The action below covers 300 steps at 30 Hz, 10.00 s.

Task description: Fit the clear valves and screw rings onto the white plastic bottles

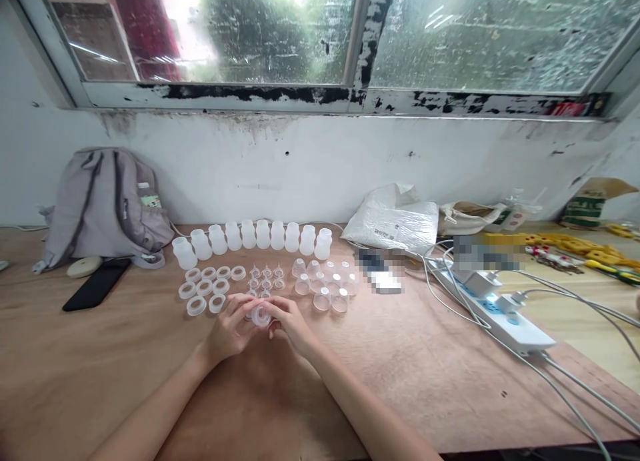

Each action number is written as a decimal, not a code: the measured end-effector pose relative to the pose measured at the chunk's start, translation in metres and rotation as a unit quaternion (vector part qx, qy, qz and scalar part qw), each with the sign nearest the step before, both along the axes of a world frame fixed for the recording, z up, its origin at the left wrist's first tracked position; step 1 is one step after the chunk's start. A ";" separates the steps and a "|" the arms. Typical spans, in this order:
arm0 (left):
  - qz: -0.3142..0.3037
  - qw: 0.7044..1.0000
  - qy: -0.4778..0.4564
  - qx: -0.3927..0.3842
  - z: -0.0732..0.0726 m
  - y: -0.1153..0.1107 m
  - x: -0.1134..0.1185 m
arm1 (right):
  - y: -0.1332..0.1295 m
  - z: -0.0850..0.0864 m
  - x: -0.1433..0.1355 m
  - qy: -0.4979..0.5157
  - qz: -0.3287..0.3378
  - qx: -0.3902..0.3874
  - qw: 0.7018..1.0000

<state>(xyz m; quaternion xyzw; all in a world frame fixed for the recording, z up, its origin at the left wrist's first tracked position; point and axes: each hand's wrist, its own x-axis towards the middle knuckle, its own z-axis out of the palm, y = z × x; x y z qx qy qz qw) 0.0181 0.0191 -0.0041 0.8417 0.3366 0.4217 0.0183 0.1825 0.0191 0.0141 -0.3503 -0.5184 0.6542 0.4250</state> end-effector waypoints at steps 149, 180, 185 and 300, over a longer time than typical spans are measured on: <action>0.087 0.986 -0.060 -0.127 0.016 0.028 -0.038 | 0.025 -0.020 0.019 -0.095 -0.104 0.097 0.985; 0.104 0.995 -0.002 0.001 0.006 0.022 -0.017 | 0.031 -0.017 0.025 -0.016 -0.173 0.043 0.984; 0.116 0.993 0.032 0.012 -0.004 0.022 -0.024 | 0.031 -0.008 0.028 -0.012 -0.206 0.095 0.974; 0.044 0.997 0.053 0.034 0.005 0.015 -0.026 | 0.020 -0.008 0.026 -0.255 -0.167 0.292 0.907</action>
